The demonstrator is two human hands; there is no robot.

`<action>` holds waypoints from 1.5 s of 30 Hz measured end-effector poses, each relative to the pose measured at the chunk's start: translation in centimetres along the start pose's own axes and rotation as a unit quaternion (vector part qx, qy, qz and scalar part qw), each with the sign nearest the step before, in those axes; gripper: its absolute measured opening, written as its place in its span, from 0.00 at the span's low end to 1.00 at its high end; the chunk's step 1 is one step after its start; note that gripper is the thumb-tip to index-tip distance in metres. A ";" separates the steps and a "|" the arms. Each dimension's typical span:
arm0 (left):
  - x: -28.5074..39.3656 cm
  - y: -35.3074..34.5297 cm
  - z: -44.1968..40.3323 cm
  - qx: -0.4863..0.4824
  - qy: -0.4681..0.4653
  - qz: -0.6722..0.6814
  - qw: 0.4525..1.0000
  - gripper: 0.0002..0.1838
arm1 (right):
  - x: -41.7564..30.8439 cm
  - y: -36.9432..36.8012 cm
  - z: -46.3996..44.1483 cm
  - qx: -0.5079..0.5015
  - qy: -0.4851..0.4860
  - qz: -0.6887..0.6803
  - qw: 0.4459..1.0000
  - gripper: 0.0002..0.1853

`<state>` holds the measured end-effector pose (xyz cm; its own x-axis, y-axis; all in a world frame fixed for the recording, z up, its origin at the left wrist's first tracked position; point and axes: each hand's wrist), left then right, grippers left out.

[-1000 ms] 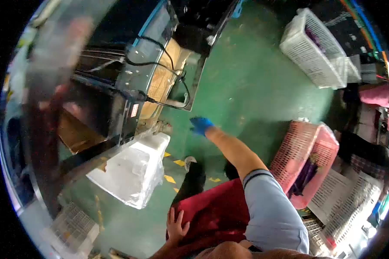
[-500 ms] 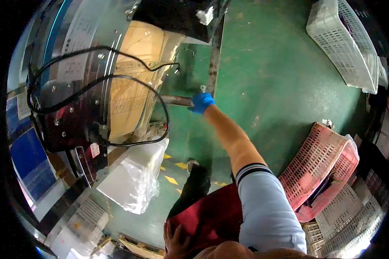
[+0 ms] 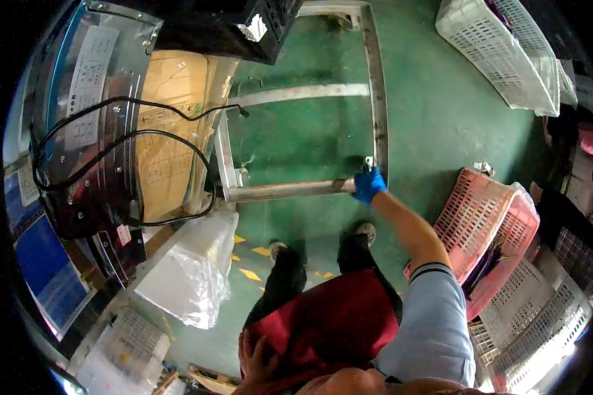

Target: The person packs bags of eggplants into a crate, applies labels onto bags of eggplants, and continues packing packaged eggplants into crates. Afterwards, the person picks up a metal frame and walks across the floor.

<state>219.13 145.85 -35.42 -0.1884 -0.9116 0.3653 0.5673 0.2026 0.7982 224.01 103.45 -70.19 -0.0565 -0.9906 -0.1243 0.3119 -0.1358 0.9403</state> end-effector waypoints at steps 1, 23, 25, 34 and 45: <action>-0.1 -0.1 0.1 0.003 -0.012 0.001 1.000 0.30 | -1.9 -0.8 0.8 0.061 0.013 0.052 0.997 0.22; -1.5 0.1 2.3 -0.001 -0.145 0.034 0.989 0.27 | -2.5 0.3 15.1 -0.074 -0.138 -0.242 0.957 0.20; -2.1 -1.1 0.6 0.019 -0.213 0.009 0.977 0.24 | -3.1 0.4 16.7 -0.086 -0.159 -0.258 0.949 0.25; 20.1 -4.7 -35.6 0.108 -0.437 -0.152 0.880 0.30 | -6.5 6.0 21.1 -0.100 -0.178 -0.348 0.915 0.19; 19.5 -1.3 -45.2 0.089 -0.135 0.204 0.966 0.22 | -6.1 12.0 25.0 -0.117 -0.235 -0.390 0.883 0.19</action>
<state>250.97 111.67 -50.95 -0.1939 -0.6214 0.7591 0.4965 0.6052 0.6222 204.44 108.23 -50.20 -0.7103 -0.4868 -0.5084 0.1887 -0.8275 0.5288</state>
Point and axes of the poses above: each hand's wrist, its own z-axis away from the middle knuckle, its own y-axis out of the back of the hand, x = y × z, and after that the axes turned 14 degrees about x, right-handed
